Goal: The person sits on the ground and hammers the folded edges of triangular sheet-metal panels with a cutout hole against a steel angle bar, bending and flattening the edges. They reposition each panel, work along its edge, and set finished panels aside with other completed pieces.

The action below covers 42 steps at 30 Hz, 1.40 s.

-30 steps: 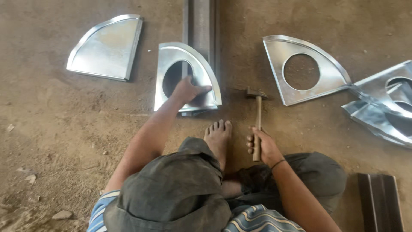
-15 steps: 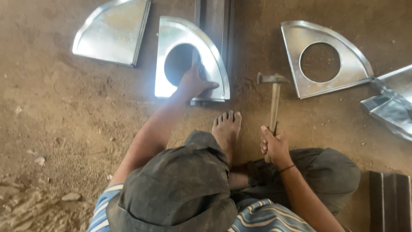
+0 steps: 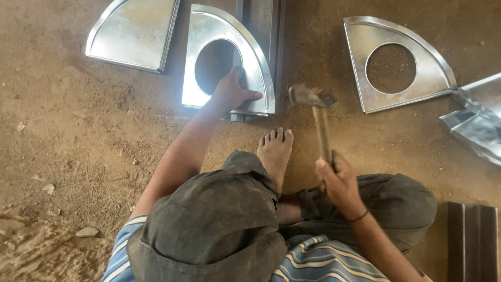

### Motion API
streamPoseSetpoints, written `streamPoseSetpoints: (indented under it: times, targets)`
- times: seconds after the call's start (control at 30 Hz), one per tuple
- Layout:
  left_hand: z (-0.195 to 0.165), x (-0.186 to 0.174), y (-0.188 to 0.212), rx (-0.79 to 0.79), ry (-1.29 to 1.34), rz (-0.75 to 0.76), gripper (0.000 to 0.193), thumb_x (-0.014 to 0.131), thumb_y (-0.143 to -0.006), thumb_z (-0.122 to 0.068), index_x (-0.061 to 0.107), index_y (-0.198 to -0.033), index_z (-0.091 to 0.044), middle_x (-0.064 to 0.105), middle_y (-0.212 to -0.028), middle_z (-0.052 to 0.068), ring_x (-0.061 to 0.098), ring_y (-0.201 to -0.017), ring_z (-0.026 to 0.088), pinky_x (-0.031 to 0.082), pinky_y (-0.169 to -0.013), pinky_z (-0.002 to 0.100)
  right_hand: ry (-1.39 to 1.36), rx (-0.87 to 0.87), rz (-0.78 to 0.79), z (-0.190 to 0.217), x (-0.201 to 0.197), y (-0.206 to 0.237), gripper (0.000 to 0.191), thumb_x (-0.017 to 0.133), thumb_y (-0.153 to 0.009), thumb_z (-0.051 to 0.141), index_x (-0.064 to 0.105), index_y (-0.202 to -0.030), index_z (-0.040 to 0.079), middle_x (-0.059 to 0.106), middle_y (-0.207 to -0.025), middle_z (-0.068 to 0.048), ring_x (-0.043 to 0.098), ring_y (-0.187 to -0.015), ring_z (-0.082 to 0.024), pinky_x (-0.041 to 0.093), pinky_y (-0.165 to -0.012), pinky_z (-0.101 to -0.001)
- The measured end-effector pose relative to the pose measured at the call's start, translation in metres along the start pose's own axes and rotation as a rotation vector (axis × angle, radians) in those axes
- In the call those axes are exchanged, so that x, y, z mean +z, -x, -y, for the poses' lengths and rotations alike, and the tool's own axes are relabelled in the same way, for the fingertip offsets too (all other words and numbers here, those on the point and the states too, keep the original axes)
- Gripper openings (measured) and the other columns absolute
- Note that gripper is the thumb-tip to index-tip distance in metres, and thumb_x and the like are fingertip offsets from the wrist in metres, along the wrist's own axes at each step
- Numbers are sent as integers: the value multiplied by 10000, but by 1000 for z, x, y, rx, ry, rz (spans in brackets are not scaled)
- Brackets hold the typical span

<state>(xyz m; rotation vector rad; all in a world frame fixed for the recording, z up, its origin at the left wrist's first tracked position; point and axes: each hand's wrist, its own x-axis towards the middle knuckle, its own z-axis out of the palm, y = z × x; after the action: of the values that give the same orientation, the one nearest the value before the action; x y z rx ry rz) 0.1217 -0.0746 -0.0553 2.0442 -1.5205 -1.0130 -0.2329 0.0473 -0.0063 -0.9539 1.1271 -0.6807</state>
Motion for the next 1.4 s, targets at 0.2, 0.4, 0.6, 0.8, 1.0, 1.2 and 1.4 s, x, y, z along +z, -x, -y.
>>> streamPoseSetpoints:
  times: [0.2,0.4,0.6,0.8,1.0,1.2,1.4]
  targets:
    - [-4,4,0,-53,-27,55,963,927,-681,-437,466,-1421,-29,636,-1312,227,609,-1250,370,479,-1041,445,-215,-509,47,2,-10,17,133,541,-1081,196,498,-1068,70,556,-804,5,539,-677,-91,488,-581,-253]
    - [-7,-3,0,-24,-13,37,982,940,-686,-416,443,-1439,-27,613,-1337,240,590,-1262,390,465,-1059,455,-361,314,70,-83,25,-47,326,497,-1121,300,442,-864,106,419,-652,43,386,-504,-93,353,-437,-261]
    - [4,6,2,-49,11,58,968,913,-686,-432,468,-1452,-41,644,-1327,233,619,-1251,379,484,-1045,444,-328,-49,-19,-89,-2,-33,391,422,-1099,438,479,-878,121,465,-632,32,423,-506,-77,385,-455,-258]
    - [6,3,-3,48,10,50,992,925,-675,-436,459,-1445,-19,630,-1333,246,606,-1252,387,469,-1045,446,85,182,59,-91,34,-35,405,512,-1026,506,550,-906,121,517,-672,24,479,-549,-90,407,-479,-269]
    - [16,21,15,65,-57,161,979,899,-701,-451,452,-1466,-36,633,-1321,244,611,-1236,396,479,-1029,440,-398,-35,86,-76,-29,-37,468,517,-1020,586,552,-946,125,481,-666,9,455,-562,-115,389,-489,-261]
    - [11,14,21,14,-36,188,859,862,-725,-433,514,-1425,-78,699,-1233,214,664,-1173,373,500,-995,444,-396,-52,-29,-95,6,-57,428,598,-1074,378,442,-797,92,424,-623,-25,410,-475,-161,337,-415,-301]
    - [2,8,25,4,-34,161,876,838,-762,-465,477,-1458,-74,687,-1217,233,673,-1132,381,510,-959,449,-385,-14,9,-88,0,-57,492,406,-1091,513,521,-840,106,447,-562,-17,423,-430,-125,361,-402,-284]
